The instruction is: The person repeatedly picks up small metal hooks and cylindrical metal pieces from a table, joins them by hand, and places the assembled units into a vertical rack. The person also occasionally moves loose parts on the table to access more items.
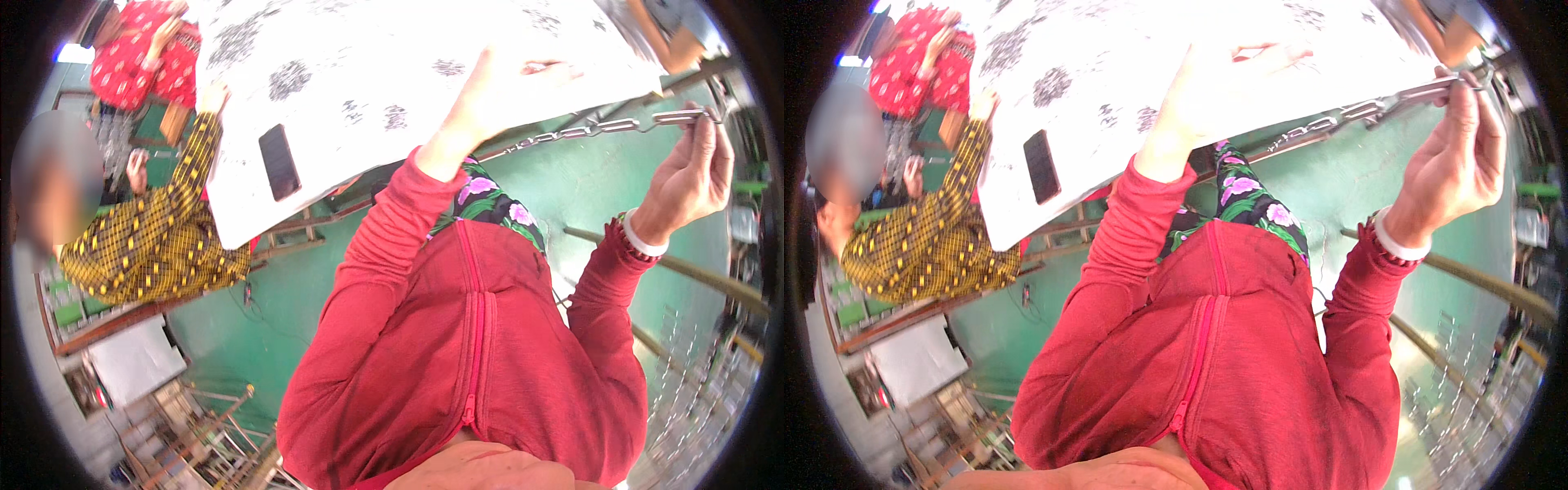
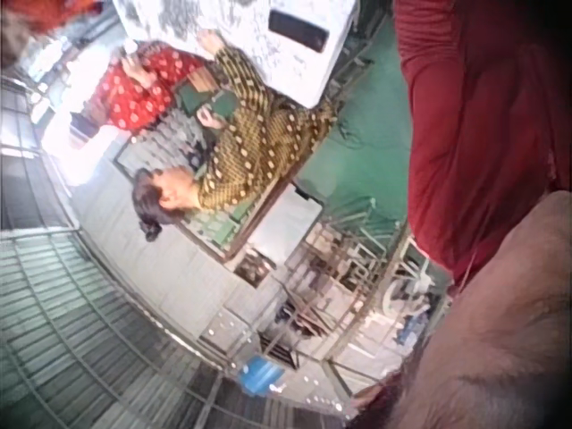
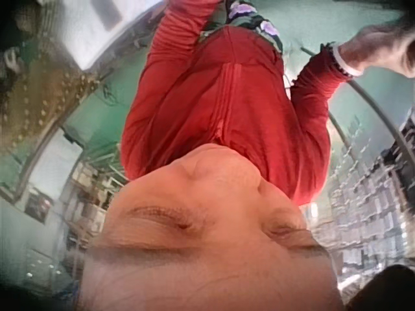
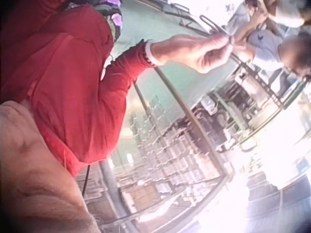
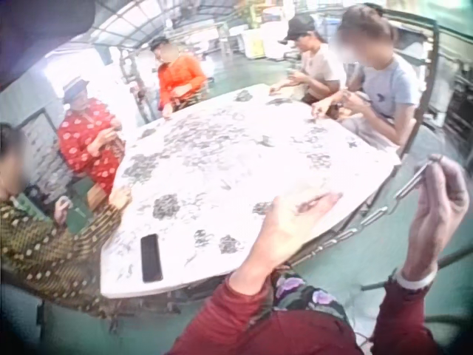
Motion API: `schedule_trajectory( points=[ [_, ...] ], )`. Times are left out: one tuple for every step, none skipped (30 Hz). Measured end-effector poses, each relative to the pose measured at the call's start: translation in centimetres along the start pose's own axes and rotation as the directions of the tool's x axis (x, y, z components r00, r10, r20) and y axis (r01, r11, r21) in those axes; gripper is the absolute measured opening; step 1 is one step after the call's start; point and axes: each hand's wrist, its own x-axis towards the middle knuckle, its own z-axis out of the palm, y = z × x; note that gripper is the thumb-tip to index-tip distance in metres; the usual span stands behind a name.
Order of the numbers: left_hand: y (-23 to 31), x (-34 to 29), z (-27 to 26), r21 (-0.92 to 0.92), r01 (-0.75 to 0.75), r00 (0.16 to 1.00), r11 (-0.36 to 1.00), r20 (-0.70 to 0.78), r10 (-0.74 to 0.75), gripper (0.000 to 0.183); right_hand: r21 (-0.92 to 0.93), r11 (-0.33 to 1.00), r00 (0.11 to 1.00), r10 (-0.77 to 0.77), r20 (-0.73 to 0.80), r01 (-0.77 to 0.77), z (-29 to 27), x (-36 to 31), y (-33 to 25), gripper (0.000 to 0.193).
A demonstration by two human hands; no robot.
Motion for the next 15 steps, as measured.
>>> schedule_trajectory(
  points=[
    [-0.9,-0.5,-0.3,0.046,0.133,0.990,0.990,0.047,-0.135,0.022,0.058,0.998,1.000,-0.029,-0.013,0.029,-1.3,1.2,-0.1,0.010],
    [-1.8,-1.2,-0.5,0.152,0.190,0.977,0.970,0.072,-0.202,0.024,0.012,0.999,0.997,-0.052,-0.059,0.053,-2.3,1.9,-0.6,0.010],
    [-2.9,-1.8,-0.6,0.258,0.235,0.958,0.937,0.099,-0.268,0.025,-0.039,0.996,0.991,-0.082,-0.104,0.079,-3.4,2.5,-1.2,0.010],
    [-4.5,-3.1,-0.5,0.244,0.317,0.930,0.916,0.111,-0.351,0.027,-0.075,0.993,0.985,-0.104,-0.141,0.094,-4.4,3.2,-1.8,0.012],
    [-8.1,-4.5,-0.4,0.228,0.361,0.888,0.904,0.211,-0.408,0.026,-0.116,0.988,0.986,-0.117,-0.115,0.104,-5.9,3.9,-2.5,0.012],
    [-11.4,-5.5,-0.3,0.224,0.402,0.837,0.888,0.303,-0.455,0.026,-0.149,0.983,0.988,-0.126,-0.088,0.112,-7.4,4.5,-3.1,0.013],
    [-12.1,-6.3,0.0,0.187,0.507,0.742,0.841,0.402,-0.537,0.026,-0.198,0.973,0.988,-0.136,-0.070,0.120,-8.9,4.9,-3.8,0.013],
    [-13.5,-7.2,0.2,0.118,0.501,0.720,0.857,0.493,-0.489,0.026,-0.218,0.971,0.986,-0.127,-0.108,0.101,-9.8,5.1,-4.2,0.015],
    [-12.4,-7.1,0.6,0.143,0.476,0.692,0.868,0.548,-0.470,0.027,-0.287,0.953,0.982,-0.142,-0.127,0.100,-10.6,5.3,-4.8,0.016],
    [-12.0,-6.8,0.6,0.177,0.426,0.685,0.887,0.577,-0.444,0.026,-0.277,0.954,0.978,-0.158,-0.136,0.116,-10.9,5.4,-5.1,0.016],
    [-11.8,-6.5,0.8,0.206,0.374,0.677,0.904,0.606,-0.418,0.026,-0.269,0.954,0.974,-0.175,-0.143,0.133,-11.0,5.5,-5.4,0.016],
    [-11.2,-6.2,0.8,0.211,0.396,0.686,0.894,0.579,-0.441,0.026,-0.312,0.942,0.978,-0.169,-0.122,0.123,-11.0,5.6,-6.0,0.015],
    [-10.8,-5.8,0.9,0.219,0.416,0.691,0.883,0.555,-0.463,0.026,-0.335,0.934,0.972,-0.180,-0.150,0.121,-11.2,5.7,-6.3,0.015],
    [-11.2,-5.4,1.1,0.186,0.350,0.737,0.918,0.550,-0.392,0.026,-0.352,0.926,0.972,-0.190,-0.135,0.132,-12.0,5.8,-6.6,0.015],
    [-10.6,-4.9,1.1,0.252,0.267,0.761,0.930,0.537,-0.364,0.025,-0.365,0.921,0.973,-0.195,-0.121,0.139,-12.8,5.8,-6.7,0.015]
  ],
)
